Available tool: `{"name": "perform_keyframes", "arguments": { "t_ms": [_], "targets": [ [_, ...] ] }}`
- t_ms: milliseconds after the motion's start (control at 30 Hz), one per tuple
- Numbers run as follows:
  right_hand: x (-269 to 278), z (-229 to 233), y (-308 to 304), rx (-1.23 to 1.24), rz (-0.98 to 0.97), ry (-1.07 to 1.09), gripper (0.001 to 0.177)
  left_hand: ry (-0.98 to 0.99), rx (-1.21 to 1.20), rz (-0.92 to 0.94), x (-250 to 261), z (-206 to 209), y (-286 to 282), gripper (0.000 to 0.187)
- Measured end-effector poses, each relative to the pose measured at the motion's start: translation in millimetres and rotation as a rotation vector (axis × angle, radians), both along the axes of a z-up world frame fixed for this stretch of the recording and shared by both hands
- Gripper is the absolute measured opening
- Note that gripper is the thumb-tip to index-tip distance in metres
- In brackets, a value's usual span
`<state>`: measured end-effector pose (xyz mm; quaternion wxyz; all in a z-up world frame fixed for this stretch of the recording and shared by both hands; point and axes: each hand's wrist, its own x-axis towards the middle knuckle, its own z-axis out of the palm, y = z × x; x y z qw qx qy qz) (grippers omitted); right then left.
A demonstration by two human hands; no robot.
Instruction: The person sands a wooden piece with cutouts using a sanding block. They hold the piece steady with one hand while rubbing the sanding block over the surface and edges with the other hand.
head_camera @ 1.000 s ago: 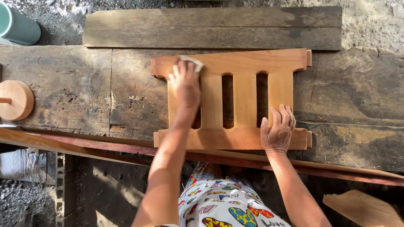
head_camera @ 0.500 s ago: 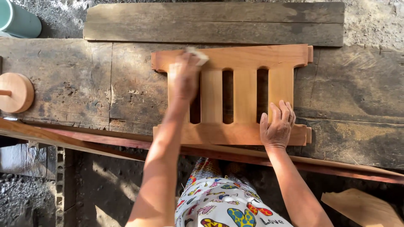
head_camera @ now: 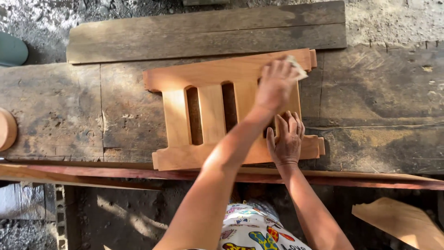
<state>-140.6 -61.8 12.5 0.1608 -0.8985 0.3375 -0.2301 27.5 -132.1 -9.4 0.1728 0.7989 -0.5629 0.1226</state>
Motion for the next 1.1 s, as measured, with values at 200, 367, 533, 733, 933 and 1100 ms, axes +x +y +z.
{"name": "perform_keyframes", "arguments": {
  "t_ms": [200,367,533,733,933,1100],
  "targets": [
    [1.5,-3.3,-4.5,-0.008,0.005,0.047,0.046,0.033,-0.038,-0.113,32.1,-7.0,4.9,0.03],
    [-3.7,-9.9,-6.2,-0.026,0.045,0.041,0.047,0.074,-0.038,0.204,125.9,-2.6,143.3,0.029],
    [-3.8,-14.5,-6.9,-0.007,0.021,0.019,0.048,-0.073,-0.028,0.473,167.3,-27.1,209.2,0.034],
    [-1.9,-3.0,-6.1,0.034,0.032,0.066,0.048,-0.115,-0.101,0.551,100.5,-44.5,77.7,0.032],
    [-2.8,6.2,-6.9,0.105,0.052,-0.024,0.04,0.164,0.248,0.054,-10.4,41.2,-45.4,0.043],
    [0.3,5.5,-5.8,0.057,0.036,-0.011,0.048,0.347,0.316,-0.222,21.4,15.6,-32.5,0.044]
  ]
}}
